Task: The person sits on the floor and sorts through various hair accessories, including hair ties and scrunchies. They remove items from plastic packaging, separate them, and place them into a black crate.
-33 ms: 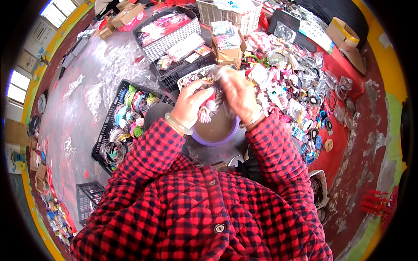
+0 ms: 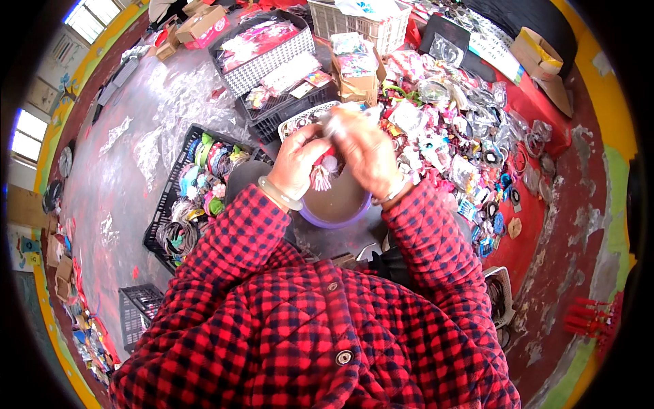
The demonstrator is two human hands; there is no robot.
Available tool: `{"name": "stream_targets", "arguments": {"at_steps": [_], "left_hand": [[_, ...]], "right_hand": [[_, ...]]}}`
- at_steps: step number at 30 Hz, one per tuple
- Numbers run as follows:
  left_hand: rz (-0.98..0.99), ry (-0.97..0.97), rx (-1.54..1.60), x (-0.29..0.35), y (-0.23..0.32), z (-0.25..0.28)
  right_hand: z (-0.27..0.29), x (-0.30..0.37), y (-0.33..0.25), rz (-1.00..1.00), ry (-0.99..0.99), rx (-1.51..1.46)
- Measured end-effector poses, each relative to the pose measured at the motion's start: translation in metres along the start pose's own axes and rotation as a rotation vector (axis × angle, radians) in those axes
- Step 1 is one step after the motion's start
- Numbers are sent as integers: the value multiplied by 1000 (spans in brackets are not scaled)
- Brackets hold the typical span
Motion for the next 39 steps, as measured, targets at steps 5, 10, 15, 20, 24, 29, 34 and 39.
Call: {"name": "stream_targets", "arguments": {"at_steps": [5,10,15,20,24,29,34,39], "left_hand": [[53,17,-109,4,5,1],[-26,-27,146,-6,17,-7],[107,-238,610,-14,13,22],[41,-80,488,-19,2,31],[101,30,538,-22,-5,28],[117,86,553,-27,-7,23],[145,175,635,-18,13,15],[30,189,604,-16,20,19]], "right_hand": [[5,1,16,-242,27,32],[22,11,83,-512,470,-565],[47,-2,57,-649,697,-782],[39,-6,41,-631,509,-878],[17,-5,3,-501,186,-521],[-14,5,18,-74,-64,-132],[-15,7,19,120,-101,2],[-4,9,20,10,-173,35]]}}
Point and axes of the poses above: each hand's wrist, its own x-axis away from the middle knuckle, its own z-axis out of the back of the hand, y = z × x, the point moved 1 cm from there along -x, towards the middle knuckle, and after that the axes turned 6 degrees about -x, right-handed, at the moved point
